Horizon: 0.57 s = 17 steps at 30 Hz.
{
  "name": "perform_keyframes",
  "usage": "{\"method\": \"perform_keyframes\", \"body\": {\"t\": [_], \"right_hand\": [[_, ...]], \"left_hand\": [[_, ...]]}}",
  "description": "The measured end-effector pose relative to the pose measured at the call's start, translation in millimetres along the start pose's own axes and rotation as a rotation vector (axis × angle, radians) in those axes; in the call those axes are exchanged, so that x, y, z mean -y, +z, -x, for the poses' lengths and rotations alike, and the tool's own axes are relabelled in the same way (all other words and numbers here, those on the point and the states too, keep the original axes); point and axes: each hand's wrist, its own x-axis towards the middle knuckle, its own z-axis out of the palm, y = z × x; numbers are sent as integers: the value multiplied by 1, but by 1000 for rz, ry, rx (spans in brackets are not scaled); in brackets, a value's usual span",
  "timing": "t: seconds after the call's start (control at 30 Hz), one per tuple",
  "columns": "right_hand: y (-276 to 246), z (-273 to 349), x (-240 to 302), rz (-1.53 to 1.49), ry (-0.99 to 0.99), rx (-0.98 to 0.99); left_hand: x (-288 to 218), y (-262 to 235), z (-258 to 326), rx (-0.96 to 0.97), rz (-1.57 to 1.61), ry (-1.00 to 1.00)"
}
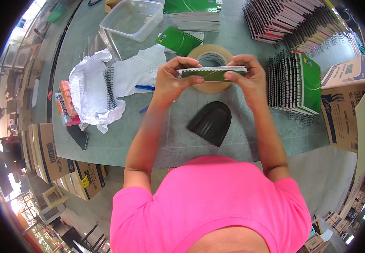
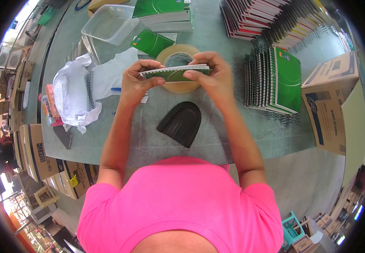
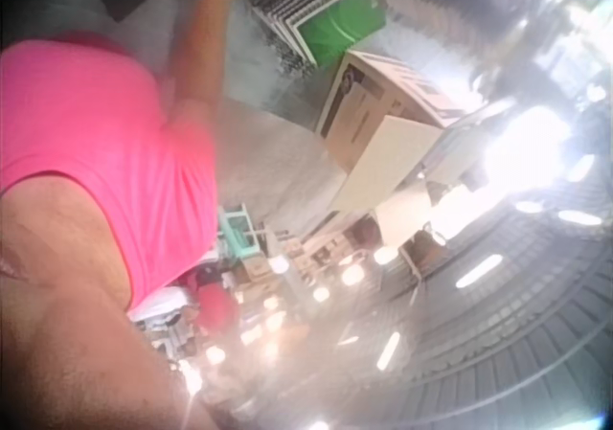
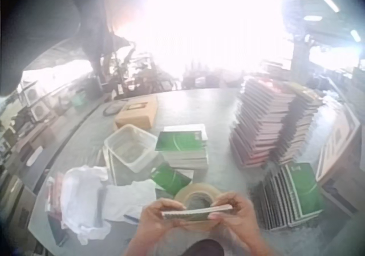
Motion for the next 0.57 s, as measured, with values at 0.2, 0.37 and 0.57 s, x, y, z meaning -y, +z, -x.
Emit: {"method": "perform_keyframes", "body": {"t": [0.2, 0.37, 0.57], "right_hand": [[13, 8, -6, 154, 95, 27], [9, 4, 9, 38, 12, 41], [9, 2, 8, 391, -137, 67]], "left_hand": [[13, 4, 6, 9, -120, -15], [-5, -1, 6, -12, 111, -33], [9, -6, 12, 7, -358, -132]]}}
